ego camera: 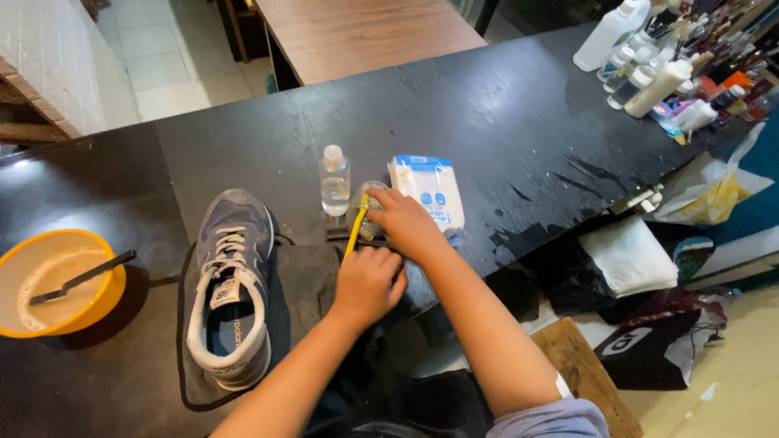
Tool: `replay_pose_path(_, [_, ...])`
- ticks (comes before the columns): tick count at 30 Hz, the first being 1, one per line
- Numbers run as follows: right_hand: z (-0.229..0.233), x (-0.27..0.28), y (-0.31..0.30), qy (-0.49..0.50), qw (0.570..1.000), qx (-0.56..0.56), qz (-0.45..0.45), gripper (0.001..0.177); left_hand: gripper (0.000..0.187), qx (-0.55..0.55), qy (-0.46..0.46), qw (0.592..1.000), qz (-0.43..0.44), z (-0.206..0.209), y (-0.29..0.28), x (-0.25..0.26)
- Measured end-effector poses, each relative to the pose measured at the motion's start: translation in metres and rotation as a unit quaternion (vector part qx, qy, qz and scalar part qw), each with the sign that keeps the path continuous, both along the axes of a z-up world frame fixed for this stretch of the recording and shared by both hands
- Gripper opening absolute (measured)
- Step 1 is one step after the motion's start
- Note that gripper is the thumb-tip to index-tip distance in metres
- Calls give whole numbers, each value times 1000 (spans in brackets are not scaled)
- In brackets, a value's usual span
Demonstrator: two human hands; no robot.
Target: The person scrubs a gray New Balance sneaker with a brush and a cloth, using a soapy solution from a yellow bowl. They rotate the shoe to clean different areas, including the sole and upper, then wipe the surface with a white wipe.
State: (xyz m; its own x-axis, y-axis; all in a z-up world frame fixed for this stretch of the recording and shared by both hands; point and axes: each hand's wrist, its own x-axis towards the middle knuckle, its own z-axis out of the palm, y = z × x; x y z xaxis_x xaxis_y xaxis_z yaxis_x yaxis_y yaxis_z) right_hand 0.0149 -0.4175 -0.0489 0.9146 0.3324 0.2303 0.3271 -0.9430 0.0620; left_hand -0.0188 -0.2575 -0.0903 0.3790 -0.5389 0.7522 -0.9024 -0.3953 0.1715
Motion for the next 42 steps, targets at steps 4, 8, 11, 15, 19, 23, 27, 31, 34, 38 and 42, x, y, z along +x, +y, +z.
replay_pose_path(4, [1,-10,-6,26,997,68,-17,18,53,182,101,956,207,30,31,-4])
replay_pose_path(8, [19,-28,3,41,985,167,-7,9,45,297,156,908,251,4,43,17])
replay_pose_path(11, [14,-29,-1,51,975,216,-16,10,35,220,173,935,219,30,43,18])
replay_pose_path(15, [15,-29,-5,54,976,204,-51,10,21,178,168,954,174,79,38,28])
replay_pose_path(19, [3,-18,-9,59,977,171,-113,13,14,163,160,962,150,105,16,51])
replay_pose_path(23, [-27,-3,-13,32,975,154,-157,22,30,107,191,969,111,103,0,66])
replay_pose_path(27, [-17,-15,-7,42,970,166,-173,33,41,86,194,971,107,108,0,62])
replay_pose_path(31, [18,-46,-5,36,949,253,-182,49,61,68,204,971,105,107,5,51])
replay_pose_path(34, [16,-66,-23,0,925,318,-207,52,72,62,198,972,114,94,7,46])
replay_pose_path(38, [3,-96,-40,-40,903,360,-231,47,75,45,187,974,116,91,13,36])
replay_pose_path(42, [-22,-109,-48,-73,896,360,-248,43,85,38,142,980,136,91,17,32])
